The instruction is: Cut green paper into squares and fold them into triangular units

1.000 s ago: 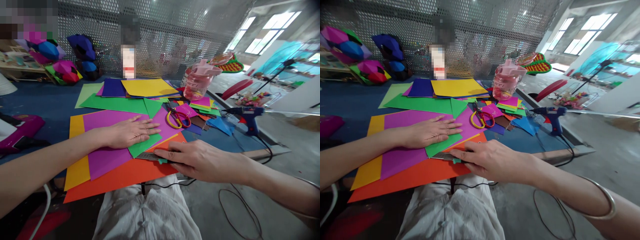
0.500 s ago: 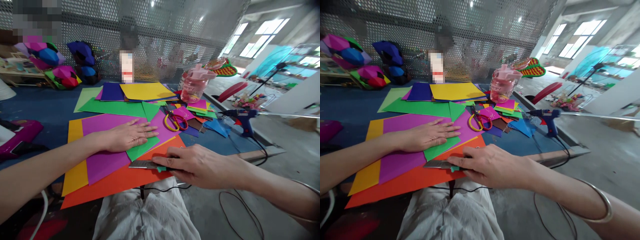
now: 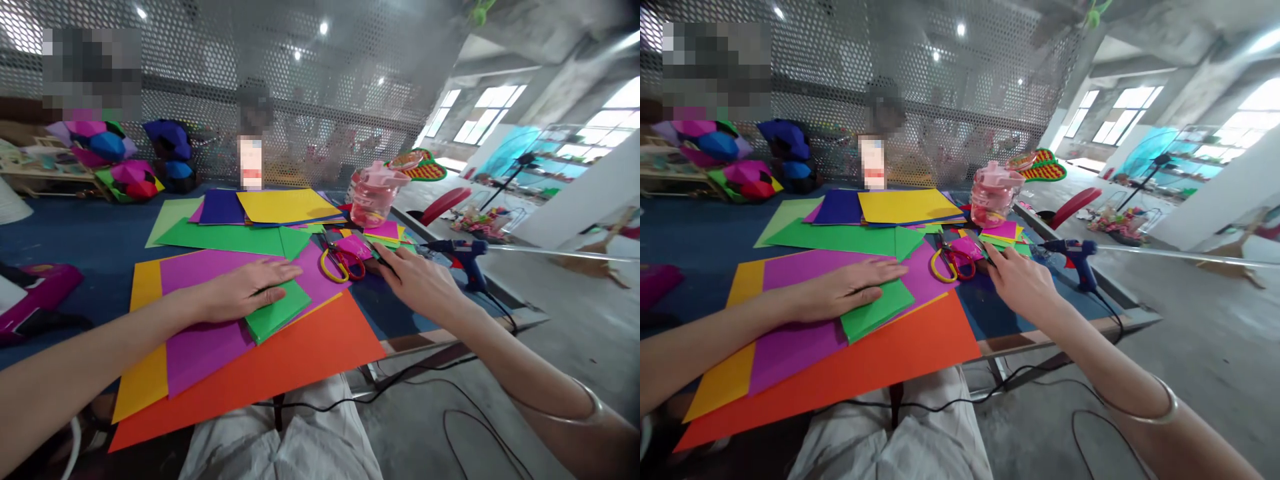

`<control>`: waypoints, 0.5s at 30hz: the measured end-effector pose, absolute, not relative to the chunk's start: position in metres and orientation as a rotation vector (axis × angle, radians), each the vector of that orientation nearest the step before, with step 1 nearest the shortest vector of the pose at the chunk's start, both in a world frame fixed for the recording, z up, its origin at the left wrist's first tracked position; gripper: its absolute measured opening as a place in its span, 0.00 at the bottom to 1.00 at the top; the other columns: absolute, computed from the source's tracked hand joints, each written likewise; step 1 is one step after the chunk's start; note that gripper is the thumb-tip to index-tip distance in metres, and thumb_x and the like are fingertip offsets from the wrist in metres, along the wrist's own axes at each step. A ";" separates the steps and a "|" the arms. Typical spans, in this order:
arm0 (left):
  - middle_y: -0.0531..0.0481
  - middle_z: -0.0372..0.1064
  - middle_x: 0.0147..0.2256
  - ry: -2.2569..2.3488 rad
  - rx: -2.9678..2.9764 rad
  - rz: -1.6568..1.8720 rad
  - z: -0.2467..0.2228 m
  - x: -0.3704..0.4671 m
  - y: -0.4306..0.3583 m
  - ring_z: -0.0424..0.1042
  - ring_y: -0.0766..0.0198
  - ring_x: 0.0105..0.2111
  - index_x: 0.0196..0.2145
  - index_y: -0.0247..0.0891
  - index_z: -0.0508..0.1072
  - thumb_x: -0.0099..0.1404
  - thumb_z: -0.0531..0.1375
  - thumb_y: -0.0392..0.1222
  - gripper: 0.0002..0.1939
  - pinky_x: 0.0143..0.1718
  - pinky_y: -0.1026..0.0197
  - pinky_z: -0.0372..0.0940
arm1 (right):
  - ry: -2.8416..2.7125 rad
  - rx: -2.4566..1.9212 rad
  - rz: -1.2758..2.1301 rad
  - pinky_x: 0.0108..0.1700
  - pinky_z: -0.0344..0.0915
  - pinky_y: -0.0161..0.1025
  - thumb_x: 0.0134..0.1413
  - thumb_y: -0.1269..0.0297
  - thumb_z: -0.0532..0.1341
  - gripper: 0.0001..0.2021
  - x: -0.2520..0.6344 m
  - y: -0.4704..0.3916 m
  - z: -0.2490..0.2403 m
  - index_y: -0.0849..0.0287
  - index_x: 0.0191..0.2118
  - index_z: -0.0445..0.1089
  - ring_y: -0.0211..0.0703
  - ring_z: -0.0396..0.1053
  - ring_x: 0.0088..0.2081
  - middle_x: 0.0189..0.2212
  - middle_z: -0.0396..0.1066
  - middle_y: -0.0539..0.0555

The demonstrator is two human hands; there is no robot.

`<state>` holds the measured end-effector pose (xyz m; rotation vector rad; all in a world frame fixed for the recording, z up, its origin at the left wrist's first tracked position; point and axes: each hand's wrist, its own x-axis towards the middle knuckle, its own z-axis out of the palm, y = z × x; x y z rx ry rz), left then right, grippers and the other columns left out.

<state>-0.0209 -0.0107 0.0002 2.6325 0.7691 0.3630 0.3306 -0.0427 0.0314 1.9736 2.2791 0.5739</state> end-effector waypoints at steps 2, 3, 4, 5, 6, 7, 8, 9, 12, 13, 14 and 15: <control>0.47 0.58 0.69 0.833 2.569 0.498 0.004 -0.022 -0.012 0.57 0.55 0.69 0.69 0.43 0.63 0.79 0.46 0.56 0.28 0.69 0.51 0.53 | 2.250 1.942 0.682 0.37 0.67 0.47 0.72 0.58 0.47 0.26 0.325 -0.043 0.029 0.61 0.69 0.60 0.62 0.74 0.46 0.50 0.73 0.67; 0.47 0.62 0.67 0.884 2.527 0.579 0.006 -0.023 -0.012 0.63 0.54 0.67 0.67 0.42 0.66 0.78 0.47 0.57 0.28 0.66 0.52 0.57 | 2.271 1.914 0.758 0.41 0.68 0.49 0.72 0.59 0.48 0.25 0.320 -0.044 0.029 0.62 0.67 0.62 0.63 0.72 0.49 0.51 0.72 0.69; 0.47 0.67 0.64 0.946 2.486 0.658 0.007 -0.023 -0.011 0.67 0.53 0.63 0.65 0.41 0.69 0.77 0.48 0.57 0.28 0.64 0.53 0.61 | 2.311 1.889 0.827 0.45 0.67 0.51 0.72 0.59 0.49 0.24 0.314 -0.045 0.030 0.63 0.65 0.64 0.64 0.71 0.51 0.53 0.70 0.70; 0.46 0.71 0.61 1.020 2.446 0.733 0.007 -0.024 -0.011 0.72 0.52 0.59 0.63 0.41 0.71 0.76 0.50 0.57 0.27 0.60 0.53 0.65 | 2.371 1.862 0.864 0.48 0.66 0.53 0.72 0.59 0.50 0.22 0.305 -0.047 0.033 0.64 0.63 0.67 0.64 0.70 0.52 0.54 0.69 0.70; 0.46 0.74 0.58 1.103 2.406 0.794 0.007 -0.024 -0.010 0.76 0.51 0.55 0.61 0.40 0.74 0.75 0.51 0.57 0.27 0.55 0.53 0.69 | 2.444 1.851 0.842 0.50 0.65 0.53 0.72 0.59 0.50 0.21 0.295 -0.049 0.036 0.63 0.60 0.69 0.63 0.70 0.52 0.54 0.69 0.69; 0.45 0.77 0.55 1.184 2.362 0.840 0.007 -0.024 -0.009 0.79 0.50 0.49 0.59 0.39 0.76 0.74 0.53 0.57 0.26 0.51 0.53 0.71 | 2.529 1.832 0.743 0.51 0.65 0.52 0.73 0.58 0.49 0.20 0.284 -0.051 0.039 0.63 0.56 0.71 0.61 0.71 0.51 0.52 0.71 0.68; 0.44 0.79 0.51 1.251 2.317 0.874 0.006 -0.025 -0.008 0.81 0.49 0.44 0.57 0.38 0.77 0.72 0.55 0.56 0.25 0.47 0.52 0.73 | 2.617 1.784 0.583 0.50 0.65 0.49 0.74 0.57 0.48 0.19 0.272 -0.053 0.042 0.63 0.51 0.73 0.58 0.72 0.49 0.50 0.72 0.66; 0.44 0.81 0.48 1.298 2.271 0.900 0.005 -0.025 -0.007 0.81 0.50 0.40 0.56 0.38 0.78 0.72 0.56 0.55 0.24 0.44 0.52 0.74 | 2.677 1.730 0.402 0.47 0.65 0.47 0.74 0.56 0.48 0.20 0.260 -0.055 0.045 0.62 0.47 0.73 0.55 0.73 0.46 0.46 0.74 0.64; 0.43 0.83 0.42 1.333 2.153 0.954 0.002 -0.027 -0.005 0.82 0.51 0.37 0.53 0.36 0.78 0.71 0.56 0.53 0.23 0.40 0.53 0.75 | 2.731 1.569 0.027 0.44 0.66 0.47 0.72 0.45 0.50 0.25 0.227 -0.057 0.049 0.63 0.46 0.72 0.56 0.74 0.45 0.44 0.75 0.63; 0.43 0.83 0.42 1.322 2.132 0.965 0.002 -0.027 -0.005 0.82 0.52 0.38 0.52 0.36 0.78 0.71 0.55 0.53 0.22 0.40 0.54 0.76 | 2.734 1.542 -0.032 0.44 0.66 0.48 0.69 0.39 0.51 0.28 0.218 -0.057 0.048 0.63 0.47 0.71 0.59 0.74 0.46 0.46 0.75 0.65; 0.43 0.83 0.41 1.309 2.116 0.970 0.001 -0.027 -0.004 0.82 0.53 0.38 0.52 0.37 0.77 0.71 0.54 0.53 0.22 0.39 0.54 0.76 | 2.738 1.525 -0.070 0.45 0.66 0.50 0.65 0.35 0.53 0.33 0.211 -0.056 0.048 0.64 0.50 0.70 0.63 0.73 0.48 0.48 0.74 0.67; 0.43 0.83 0.41 1.296 2.099 0.973 0.001 -0.028 -0.004 0.82 0.53 0.38 0.51 0.37 0.77 0.72 0.54 0.54 0.22 0.38 0.55 0.77 | 2.740 1.518 -0.094 0.46 0.66 0.52 0.60 0.31 0.55 0.37 0.205 -0.054 0.048 0.65 0.52 0.69 0.66 0.72 0.50 0.49 0.73 0.68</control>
